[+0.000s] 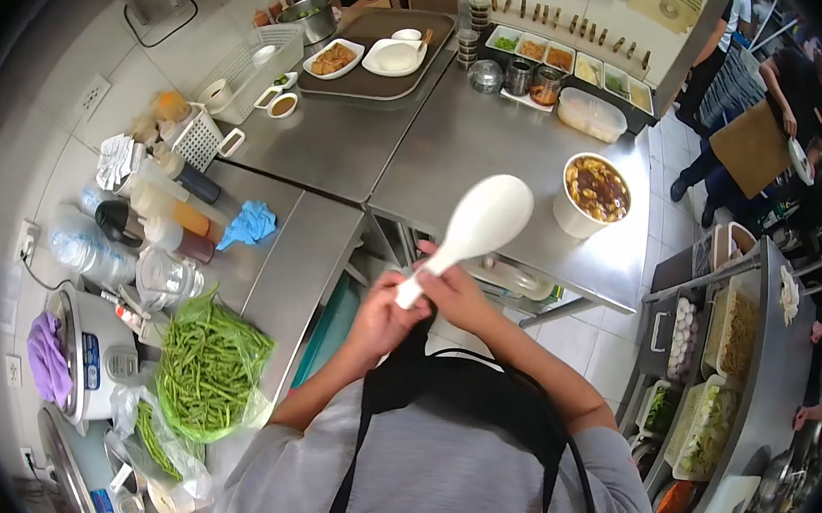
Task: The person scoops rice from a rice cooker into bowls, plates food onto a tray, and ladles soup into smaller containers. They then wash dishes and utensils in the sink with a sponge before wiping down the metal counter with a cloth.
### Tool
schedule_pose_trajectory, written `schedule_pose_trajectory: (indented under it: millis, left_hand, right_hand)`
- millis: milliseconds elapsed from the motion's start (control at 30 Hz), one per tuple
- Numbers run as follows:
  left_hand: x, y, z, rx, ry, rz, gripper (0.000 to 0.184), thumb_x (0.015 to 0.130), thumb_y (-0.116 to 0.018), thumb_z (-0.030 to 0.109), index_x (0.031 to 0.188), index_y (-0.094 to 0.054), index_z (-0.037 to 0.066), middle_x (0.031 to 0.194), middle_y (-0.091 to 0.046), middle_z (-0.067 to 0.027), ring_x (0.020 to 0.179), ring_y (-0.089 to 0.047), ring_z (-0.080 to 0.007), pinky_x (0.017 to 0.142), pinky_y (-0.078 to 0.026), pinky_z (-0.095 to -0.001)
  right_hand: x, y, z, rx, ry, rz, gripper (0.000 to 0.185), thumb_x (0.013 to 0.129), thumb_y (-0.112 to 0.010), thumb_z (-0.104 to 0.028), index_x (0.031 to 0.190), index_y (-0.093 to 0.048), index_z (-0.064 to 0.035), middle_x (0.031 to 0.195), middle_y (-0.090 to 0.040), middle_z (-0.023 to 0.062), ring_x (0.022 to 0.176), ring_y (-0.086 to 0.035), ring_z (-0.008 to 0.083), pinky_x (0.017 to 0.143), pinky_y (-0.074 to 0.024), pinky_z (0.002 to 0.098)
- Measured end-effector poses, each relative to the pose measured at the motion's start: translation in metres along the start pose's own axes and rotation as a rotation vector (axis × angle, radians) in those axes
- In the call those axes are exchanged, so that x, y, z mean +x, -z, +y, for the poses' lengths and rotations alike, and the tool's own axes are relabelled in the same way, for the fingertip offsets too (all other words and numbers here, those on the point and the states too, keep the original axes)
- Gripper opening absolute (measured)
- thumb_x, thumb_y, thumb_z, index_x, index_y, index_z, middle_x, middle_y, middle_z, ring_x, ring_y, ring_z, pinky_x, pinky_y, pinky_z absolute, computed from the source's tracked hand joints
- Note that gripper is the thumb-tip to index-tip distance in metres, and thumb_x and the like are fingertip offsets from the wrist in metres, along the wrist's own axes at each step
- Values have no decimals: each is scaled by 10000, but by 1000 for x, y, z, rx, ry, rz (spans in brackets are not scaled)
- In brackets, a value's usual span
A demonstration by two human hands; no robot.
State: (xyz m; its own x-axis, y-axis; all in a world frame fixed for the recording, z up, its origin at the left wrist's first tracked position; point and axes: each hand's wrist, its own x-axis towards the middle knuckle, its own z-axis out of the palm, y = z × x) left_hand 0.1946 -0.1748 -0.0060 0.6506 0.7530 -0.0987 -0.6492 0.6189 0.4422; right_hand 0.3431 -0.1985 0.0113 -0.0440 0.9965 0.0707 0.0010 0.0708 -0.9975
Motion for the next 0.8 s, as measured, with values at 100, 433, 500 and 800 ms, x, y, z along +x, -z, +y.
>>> schedule_pose_trajectory:
  millis: [100,433,500,800]
  left_hand:
    - [41,-8,3,54,212,-74,196,780,-397,59,968,-427,106,1010,-493,-101,858,-542,-262,711,-459,-359]
    - [177,4,66,704,562,-113,213,840,-442,163,1033,-423,75,934,-498,-53,781,-535,-144,650,-432,-250]
    - [197,12,69,713,580,-117,202,848,-436,162,1032,-425,78,921,-500,-53,766,-531,-139,639,-431,-249]
    - [244,-15,36,773,641,-306,193,857,-419,153,1032,-438,74,902,-504,-45,773,-518,-128,647,-415,-243]
  right_hand:
    - [23,19,-8,203,-138,168,245,854,-425,-159,1056,-427,-21,966,-512,65,873,-479,132,782,-390,263]
    - [14,135,-45,-268,-122,868,318,888,-362,-270,1131,-397,-68,729,-509,25,668,-458,71,630,-354,206]
    - [-6,150,-46,-285,-57,1072,285,885,-364,-252,1073,-399,-40,685,-470,30,617,-458,83,550,-376,209]
    - [-57,169,-56,-795,-312,1296,221,781,-446,-70,1000,-455,-41,688,-515,76,594,-502,154,535,-411,249]
